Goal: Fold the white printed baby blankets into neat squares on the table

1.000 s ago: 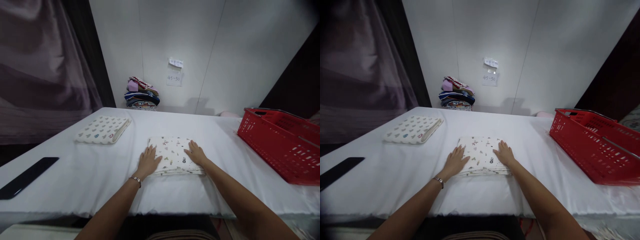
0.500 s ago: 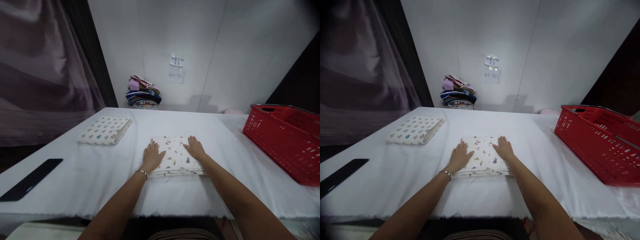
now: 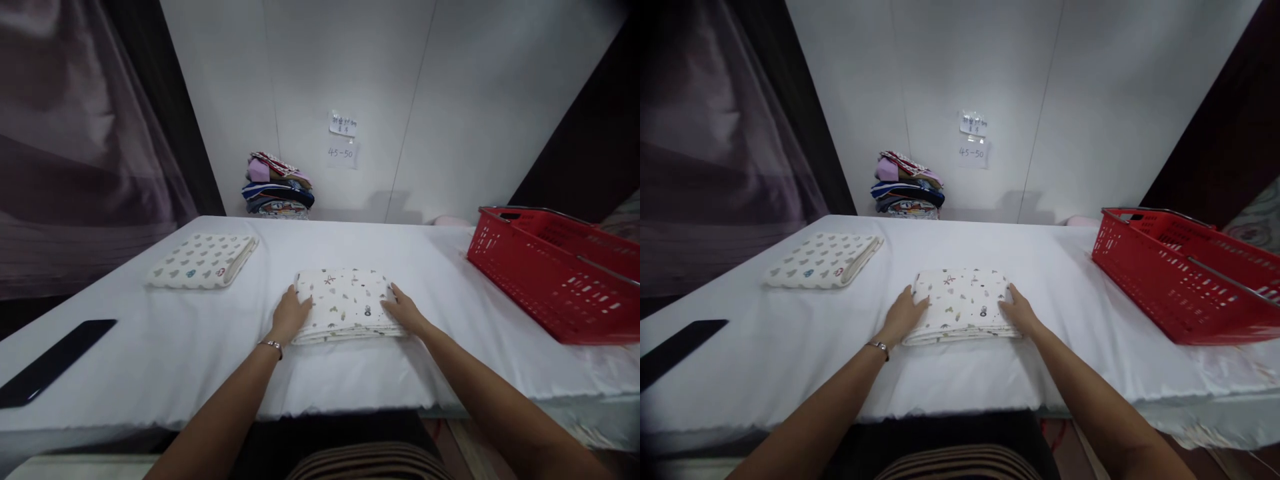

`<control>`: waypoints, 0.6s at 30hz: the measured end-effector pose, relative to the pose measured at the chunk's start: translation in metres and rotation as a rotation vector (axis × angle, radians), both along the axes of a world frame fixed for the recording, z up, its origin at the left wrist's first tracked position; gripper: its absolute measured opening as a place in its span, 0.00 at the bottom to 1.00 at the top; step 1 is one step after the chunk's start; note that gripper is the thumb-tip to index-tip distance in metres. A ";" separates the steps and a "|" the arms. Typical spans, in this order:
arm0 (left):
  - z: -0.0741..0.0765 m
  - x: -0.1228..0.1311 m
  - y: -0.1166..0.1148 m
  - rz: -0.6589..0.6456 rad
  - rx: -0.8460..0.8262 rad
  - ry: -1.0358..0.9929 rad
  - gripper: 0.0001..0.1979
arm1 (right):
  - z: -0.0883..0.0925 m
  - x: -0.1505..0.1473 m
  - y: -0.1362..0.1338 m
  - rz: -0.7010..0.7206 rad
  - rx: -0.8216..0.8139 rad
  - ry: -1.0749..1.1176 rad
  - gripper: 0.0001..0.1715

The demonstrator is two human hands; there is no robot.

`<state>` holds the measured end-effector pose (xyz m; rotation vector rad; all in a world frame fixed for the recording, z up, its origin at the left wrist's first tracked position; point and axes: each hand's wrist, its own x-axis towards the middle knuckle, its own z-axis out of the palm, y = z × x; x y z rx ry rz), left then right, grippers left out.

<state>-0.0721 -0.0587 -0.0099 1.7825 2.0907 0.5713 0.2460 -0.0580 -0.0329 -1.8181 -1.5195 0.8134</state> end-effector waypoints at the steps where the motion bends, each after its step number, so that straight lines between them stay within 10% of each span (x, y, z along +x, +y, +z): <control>1: 0.002 -0.002 0.000 0.006 -0.051 -0.045 0.33 | 0.001 0.002 -0.007 -0.012 -0.019 0.017 0.48; 18: -0.005 -0.004 -0.024 0.028 -0.120 -0.420 0.42 | 0.033 0.014 -0.029 0.025 -0.365 0.373 0.55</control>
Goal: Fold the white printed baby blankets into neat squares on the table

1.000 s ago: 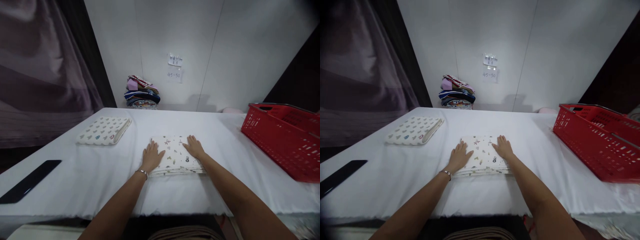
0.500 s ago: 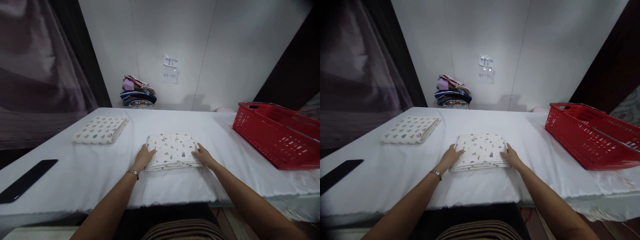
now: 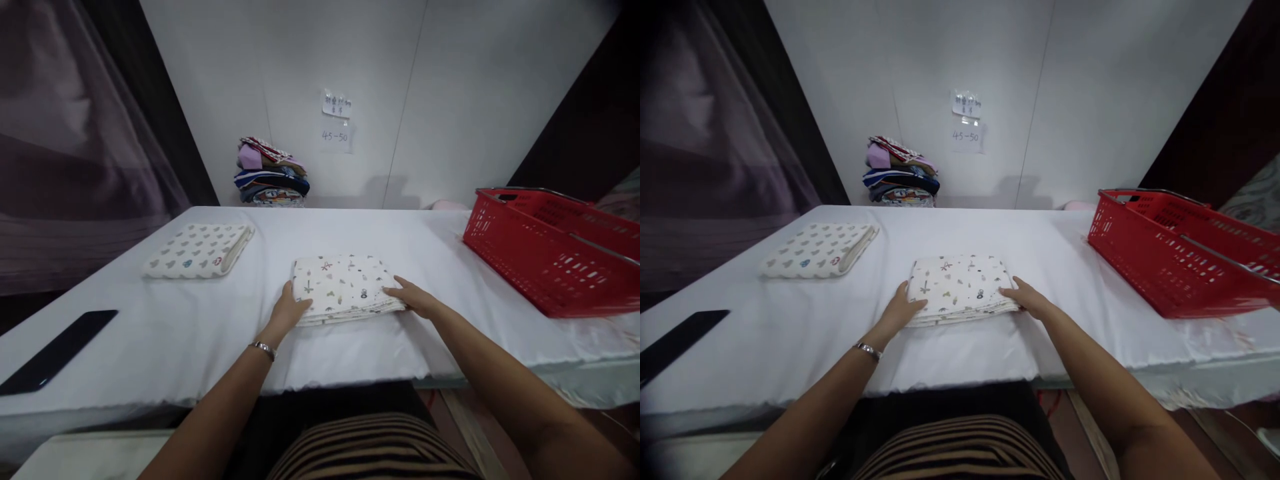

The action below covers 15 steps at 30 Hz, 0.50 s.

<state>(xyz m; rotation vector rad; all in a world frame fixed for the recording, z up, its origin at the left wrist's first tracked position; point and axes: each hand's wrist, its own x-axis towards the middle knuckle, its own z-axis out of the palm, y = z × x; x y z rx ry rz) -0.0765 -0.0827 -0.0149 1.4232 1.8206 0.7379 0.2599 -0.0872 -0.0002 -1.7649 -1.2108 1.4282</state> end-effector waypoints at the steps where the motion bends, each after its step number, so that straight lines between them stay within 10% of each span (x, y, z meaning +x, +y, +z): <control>1: -0.001 0.000 0.000 0.011 0.007 -0.013 0.43 | 0.000 0.001 -0.001 0.003 -0.024 0.014 0.55; 15: 0.001 0.003 -0.001 0.016 0.016 0.066 0.39 | -0.015 0.002 -0.014 -0.142 0.016 0.361 0.58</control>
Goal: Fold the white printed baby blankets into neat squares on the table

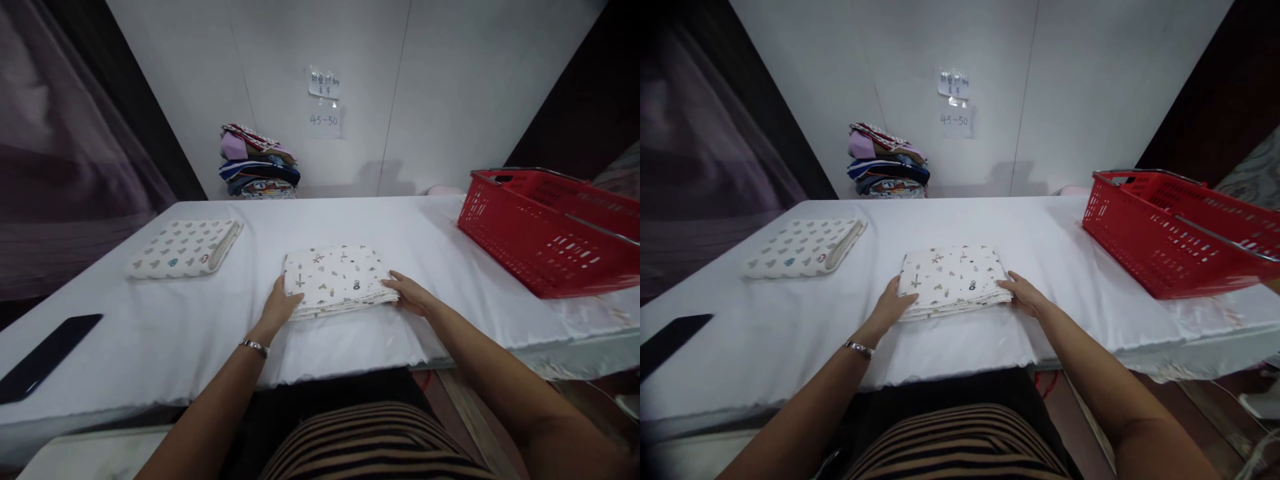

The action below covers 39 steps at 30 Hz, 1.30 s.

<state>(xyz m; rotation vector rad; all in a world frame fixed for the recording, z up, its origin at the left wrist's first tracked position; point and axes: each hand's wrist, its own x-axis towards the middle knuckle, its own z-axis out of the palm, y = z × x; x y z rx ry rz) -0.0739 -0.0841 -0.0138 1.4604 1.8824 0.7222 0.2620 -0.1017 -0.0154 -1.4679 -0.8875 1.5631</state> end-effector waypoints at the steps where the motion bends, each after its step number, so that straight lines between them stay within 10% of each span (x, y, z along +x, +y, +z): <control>1: 0.000 0.000 0.000 0.000 0.000 -0.006 0.40 | -0.001 0.001 0.000 -0.003 0.020 -0.006 0.56; 12: 0.016 0.009 -0.018 -0.110 0.238 0.409 0.32 | 0.000 0.010 -0.017 -0.007 0.030 0.113 0.47; 23: 0.021 0.146 -0.024 -0.804 0.543 0.225 0.10 | -0.001 0.007 -0.046 -0.045 0.185 0.319 0.55; 32: 0.015 0.166 -0.013 -0.831 0.451 0.311 0.11 | -0.020 -0.001 -0.045 -0.130 0.234 0.329 0.26; 39: 0.009 0.168 -0.019 -0.896 0.573 0.429 0.10 | -0.017 -0.003 -0.047 -0.179 0.211 0.324 0.39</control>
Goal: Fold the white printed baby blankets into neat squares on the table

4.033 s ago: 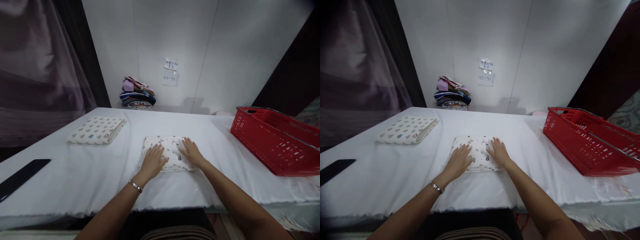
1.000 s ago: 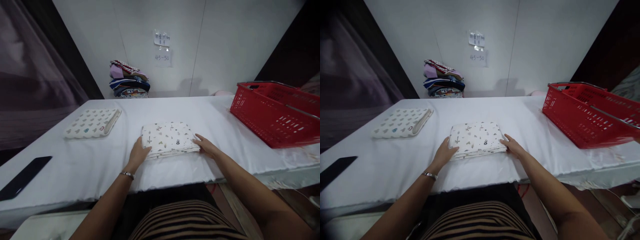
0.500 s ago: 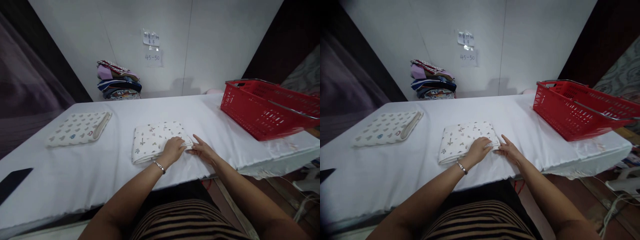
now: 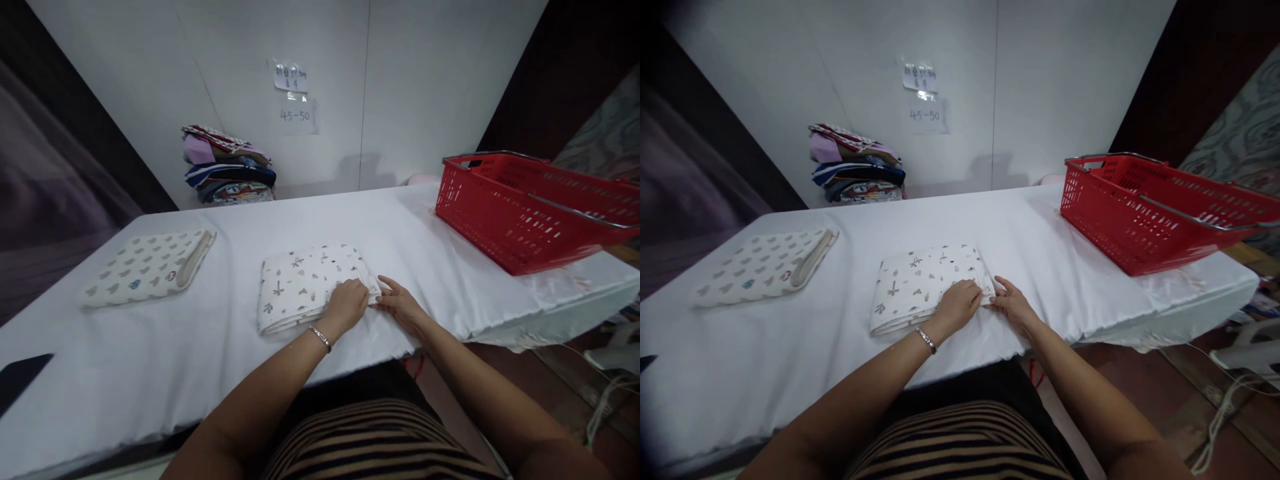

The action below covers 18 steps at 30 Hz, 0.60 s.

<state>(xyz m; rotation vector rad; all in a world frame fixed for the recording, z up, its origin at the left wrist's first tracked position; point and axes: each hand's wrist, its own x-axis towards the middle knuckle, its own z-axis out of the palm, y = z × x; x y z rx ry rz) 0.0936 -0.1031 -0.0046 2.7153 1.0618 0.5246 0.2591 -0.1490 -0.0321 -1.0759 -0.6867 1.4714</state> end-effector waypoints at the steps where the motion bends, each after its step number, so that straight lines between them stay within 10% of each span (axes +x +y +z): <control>1: -0.001 -0.001 0.000 -0.013 0.004 0.016 0.10 | 0.001 0.000 0.000 0.001 -0.012 0.012 0.39; 18: 0.003 0.009 0.004 0.179 -0.215 -0.169 0.10 | -0.003 0.003 0.002 -0.010 -0.019 0.012 0.41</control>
